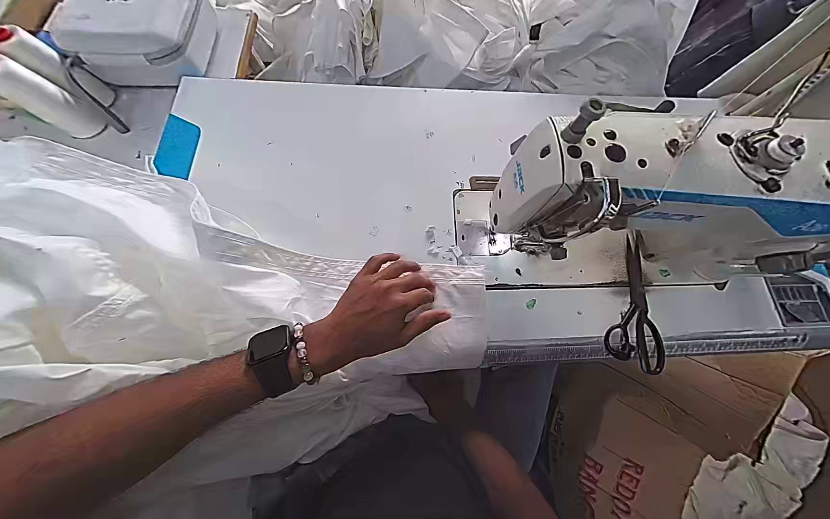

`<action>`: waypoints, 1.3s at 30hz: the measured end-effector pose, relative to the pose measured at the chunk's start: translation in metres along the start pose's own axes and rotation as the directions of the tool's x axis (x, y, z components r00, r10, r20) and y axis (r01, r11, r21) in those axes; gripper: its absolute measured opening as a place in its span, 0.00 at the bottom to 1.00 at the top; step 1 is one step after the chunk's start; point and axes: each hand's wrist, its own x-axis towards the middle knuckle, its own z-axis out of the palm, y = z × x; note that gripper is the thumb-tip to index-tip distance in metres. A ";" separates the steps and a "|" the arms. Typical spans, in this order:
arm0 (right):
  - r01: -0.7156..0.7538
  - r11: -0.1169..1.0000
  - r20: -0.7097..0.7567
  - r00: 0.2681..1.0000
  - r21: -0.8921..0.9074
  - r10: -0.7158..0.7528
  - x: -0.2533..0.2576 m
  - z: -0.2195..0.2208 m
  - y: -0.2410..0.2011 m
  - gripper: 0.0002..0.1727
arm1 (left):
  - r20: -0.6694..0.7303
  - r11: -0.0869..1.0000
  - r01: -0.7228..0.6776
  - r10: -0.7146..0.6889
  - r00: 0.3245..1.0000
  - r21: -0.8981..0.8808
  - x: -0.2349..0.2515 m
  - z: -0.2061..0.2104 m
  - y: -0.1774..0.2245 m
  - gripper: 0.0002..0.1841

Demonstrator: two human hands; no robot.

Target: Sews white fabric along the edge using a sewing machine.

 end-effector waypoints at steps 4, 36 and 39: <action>0.055 0.991 0.066 0.996 0.120 -0.063 -0.014 -0.006 -0.010 0.29 | 0.009 0.979 0.190 -0.190 0.982 -0.070 0.056 0.026 0.018 0.23; 0.131 0.975 -0.932 0.338 0.181 0.128 -0.035 -0.156 0.013 0.08 | -0.142 0.957 0.099 -0.141 0.980 -0.271 0.067 0.031 0.044 0.11; 0.155 0.962 -0.911 0.384 0.226 0.152 -0.038 -0.157 0.014 0.08 | -0.137 0.953 0.121 -0.163 0.977 -0.276 0.068 0.033 0.046 0.10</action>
